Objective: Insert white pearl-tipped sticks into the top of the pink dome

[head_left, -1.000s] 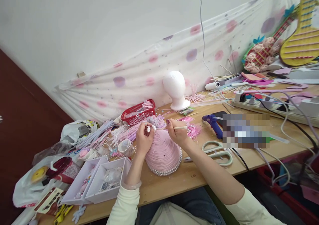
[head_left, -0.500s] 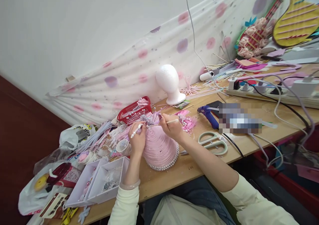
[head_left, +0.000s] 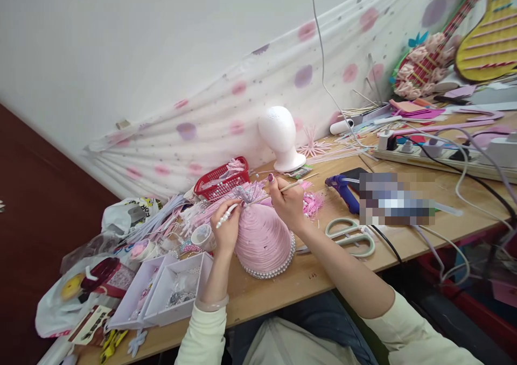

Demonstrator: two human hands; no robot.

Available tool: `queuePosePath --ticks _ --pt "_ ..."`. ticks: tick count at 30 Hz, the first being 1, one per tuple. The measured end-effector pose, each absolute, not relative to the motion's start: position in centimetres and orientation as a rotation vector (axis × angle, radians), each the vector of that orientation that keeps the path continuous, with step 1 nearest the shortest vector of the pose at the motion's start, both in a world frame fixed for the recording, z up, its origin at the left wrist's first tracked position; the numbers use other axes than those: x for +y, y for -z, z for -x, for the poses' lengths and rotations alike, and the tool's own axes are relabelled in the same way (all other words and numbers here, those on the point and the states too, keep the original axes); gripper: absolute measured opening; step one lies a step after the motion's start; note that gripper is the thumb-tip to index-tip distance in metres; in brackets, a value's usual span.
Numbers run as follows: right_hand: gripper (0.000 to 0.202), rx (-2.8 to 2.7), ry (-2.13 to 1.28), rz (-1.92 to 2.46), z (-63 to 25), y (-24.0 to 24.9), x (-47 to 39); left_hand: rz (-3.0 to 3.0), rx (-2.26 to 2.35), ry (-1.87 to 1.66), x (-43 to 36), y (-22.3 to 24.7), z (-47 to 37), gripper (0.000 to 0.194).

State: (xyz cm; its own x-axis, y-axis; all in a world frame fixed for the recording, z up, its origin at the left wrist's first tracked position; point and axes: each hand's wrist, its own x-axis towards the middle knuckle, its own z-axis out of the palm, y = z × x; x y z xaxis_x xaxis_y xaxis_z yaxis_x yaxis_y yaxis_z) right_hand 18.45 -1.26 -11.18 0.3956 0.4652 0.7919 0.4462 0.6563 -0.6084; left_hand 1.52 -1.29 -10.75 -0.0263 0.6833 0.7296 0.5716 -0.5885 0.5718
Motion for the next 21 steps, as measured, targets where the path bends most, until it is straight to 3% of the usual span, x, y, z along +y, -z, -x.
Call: queuePosePath --ticks 14,21 --pt "0.049 -1.204 -0.123 0.926 -18.9 10.7 -0.9 -2.138 1.208 -1.747 -1.0 11.4 -2.4 0.013" --pt "0.044 -1.268 -0.227 0.923 -19.5 10.6 -0.5 -2.318 1.200 -1.486 -0.4 8.8 -1.2 0.015"
